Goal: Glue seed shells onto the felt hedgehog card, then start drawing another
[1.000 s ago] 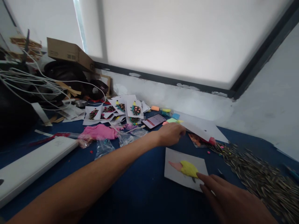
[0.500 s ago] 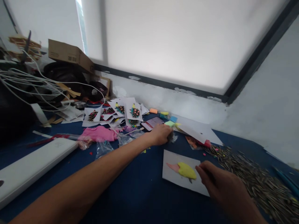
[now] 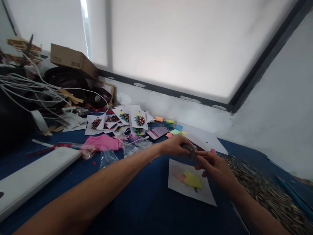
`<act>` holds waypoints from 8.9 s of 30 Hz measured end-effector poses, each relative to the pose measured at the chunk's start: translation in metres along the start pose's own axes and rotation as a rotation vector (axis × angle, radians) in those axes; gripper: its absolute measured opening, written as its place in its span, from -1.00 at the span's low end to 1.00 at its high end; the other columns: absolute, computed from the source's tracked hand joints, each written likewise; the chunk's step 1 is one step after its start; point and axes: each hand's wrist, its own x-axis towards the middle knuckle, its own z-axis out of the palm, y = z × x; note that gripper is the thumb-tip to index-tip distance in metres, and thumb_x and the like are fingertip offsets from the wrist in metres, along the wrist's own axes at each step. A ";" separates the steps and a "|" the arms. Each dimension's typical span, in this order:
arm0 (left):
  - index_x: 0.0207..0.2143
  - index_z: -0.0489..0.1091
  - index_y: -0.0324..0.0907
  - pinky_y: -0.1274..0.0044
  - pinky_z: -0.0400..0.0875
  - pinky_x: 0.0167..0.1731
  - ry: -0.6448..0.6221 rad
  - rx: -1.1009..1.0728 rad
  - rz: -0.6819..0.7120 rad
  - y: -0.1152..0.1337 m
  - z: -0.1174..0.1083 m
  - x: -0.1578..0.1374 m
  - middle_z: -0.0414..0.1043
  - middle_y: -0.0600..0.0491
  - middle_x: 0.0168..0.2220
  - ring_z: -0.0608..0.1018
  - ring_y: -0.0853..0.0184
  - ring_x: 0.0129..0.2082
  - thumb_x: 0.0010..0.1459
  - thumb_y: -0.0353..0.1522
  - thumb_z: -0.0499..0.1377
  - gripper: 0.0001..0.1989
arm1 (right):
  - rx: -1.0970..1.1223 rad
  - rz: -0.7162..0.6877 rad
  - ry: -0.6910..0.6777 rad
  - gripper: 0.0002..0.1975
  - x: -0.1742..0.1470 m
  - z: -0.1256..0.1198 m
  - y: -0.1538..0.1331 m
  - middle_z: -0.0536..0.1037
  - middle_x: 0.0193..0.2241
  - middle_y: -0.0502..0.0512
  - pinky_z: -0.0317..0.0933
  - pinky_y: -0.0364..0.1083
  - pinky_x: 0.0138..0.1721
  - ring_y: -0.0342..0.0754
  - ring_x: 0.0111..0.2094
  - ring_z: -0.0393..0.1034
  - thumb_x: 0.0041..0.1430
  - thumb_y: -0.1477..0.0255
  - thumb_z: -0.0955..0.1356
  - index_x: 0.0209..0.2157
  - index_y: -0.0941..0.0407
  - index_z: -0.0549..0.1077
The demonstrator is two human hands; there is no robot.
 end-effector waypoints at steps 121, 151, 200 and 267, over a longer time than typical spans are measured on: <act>-0.49 0.36 -0.25 0.62 0.09 -0.68 -0.050 -0.462 -0.263 0.003 0.028 0.000 0.44 0.09 -0.55 0.44 0.50 -0.64 -0.01 -0.12 0.30 -0.64 | 0.455 0.217 0.158 -0.79 -0.017 -0.006 0.003 0.31 -0.71 -0.10 0.00 -0.21 -0.65 -0.22 -0.65 0.13 -0.18 0.28 0.43 -0.50 0.09 0.41; -0.22 0.49 -0.26 0.42 0.43 -0.26 -0.356 -0.748 -0.247 0.031 0.038 -0.002 0.48 -0.03 -0.42 0.57 0.29 -0.39 0.20 0.04 0.01 -0.44 | 0.112 0.027 0.076 -0.57 -0.019 -0.010 -0.005 0.61 -0.37 0.16 0.38 -0.03 -0.32 0.08 -0.32 0.50 -0.10 0.04 0.45 -0.33 0.11 0.51; 0.19 0.11 -0.25 0.46 0.40 -0.38 -0.262 -0.640 -0.211 0.008 0.023 -0.003 0.50 0.00 -0.38 0.55 0.36 -0.48 0.07 -0.22 0.30 -0.29 | 0.032 -0.056 -0.050 -0.63 -0.016 -0.017 -0.005 0.55 -0.53 0.07 0.27 -0.12 -0.52 -0.10 -0.55 0.33 -0.05 0.07 0.42 -0.37 0.09 0.61; -0.31 0.50 -0.22 0.35 0.30 -0.11 -0.029 0.995 -0.120 0.001 0.032 -0.001 0.48 -0.07 -0.21 0.46 0.15 -0.15 0.12 -0.35 0.11 -0.80 | -0.364 -0.360 0.082 -0.73 -0.036 -0.004 -0.008 0.55 -0.45 0.07 0.20 -0.16 -0.59 -0.14 -0.57 0.36 0.21 0.23 0.29 -0.43 0.07 0.53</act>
